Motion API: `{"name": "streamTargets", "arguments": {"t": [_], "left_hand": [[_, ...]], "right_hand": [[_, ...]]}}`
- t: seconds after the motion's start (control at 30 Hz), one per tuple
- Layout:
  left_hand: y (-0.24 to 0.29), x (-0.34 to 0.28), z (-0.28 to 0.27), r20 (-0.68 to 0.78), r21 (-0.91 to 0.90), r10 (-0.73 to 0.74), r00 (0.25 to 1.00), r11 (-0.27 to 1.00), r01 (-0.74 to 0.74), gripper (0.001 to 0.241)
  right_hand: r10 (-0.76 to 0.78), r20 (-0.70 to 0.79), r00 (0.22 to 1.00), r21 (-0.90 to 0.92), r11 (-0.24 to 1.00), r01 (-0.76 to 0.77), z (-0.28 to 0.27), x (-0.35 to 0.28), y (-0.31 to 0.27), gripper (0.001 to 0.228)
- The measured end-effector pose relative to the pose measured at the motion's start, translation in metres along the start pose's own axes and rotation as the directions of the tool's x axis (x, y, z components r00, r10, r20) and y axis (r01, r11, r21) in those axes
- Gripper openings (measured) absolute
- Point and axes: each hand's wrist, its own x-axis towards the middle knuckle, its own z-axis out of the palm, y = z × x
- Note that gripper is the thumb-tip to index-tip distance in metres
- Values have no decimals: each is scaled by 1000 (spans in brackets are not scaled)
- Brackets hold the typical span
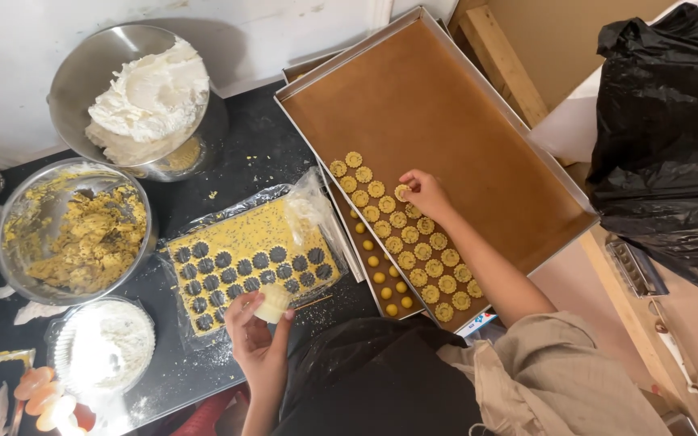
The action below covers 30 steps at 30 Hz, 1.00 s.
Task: Forming pastries using a handheld mold and placing them onto a baking tray.
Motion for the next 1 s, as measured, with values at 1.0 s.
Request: {"name": "streamTargets", "arguments": {"t": [1.0], "left_hand": [[8,0,11,365,-745,-395,843,420,519,66]], "right_hand": [[-445,97,890,424,827,368,19,-102,-114,36]]}}
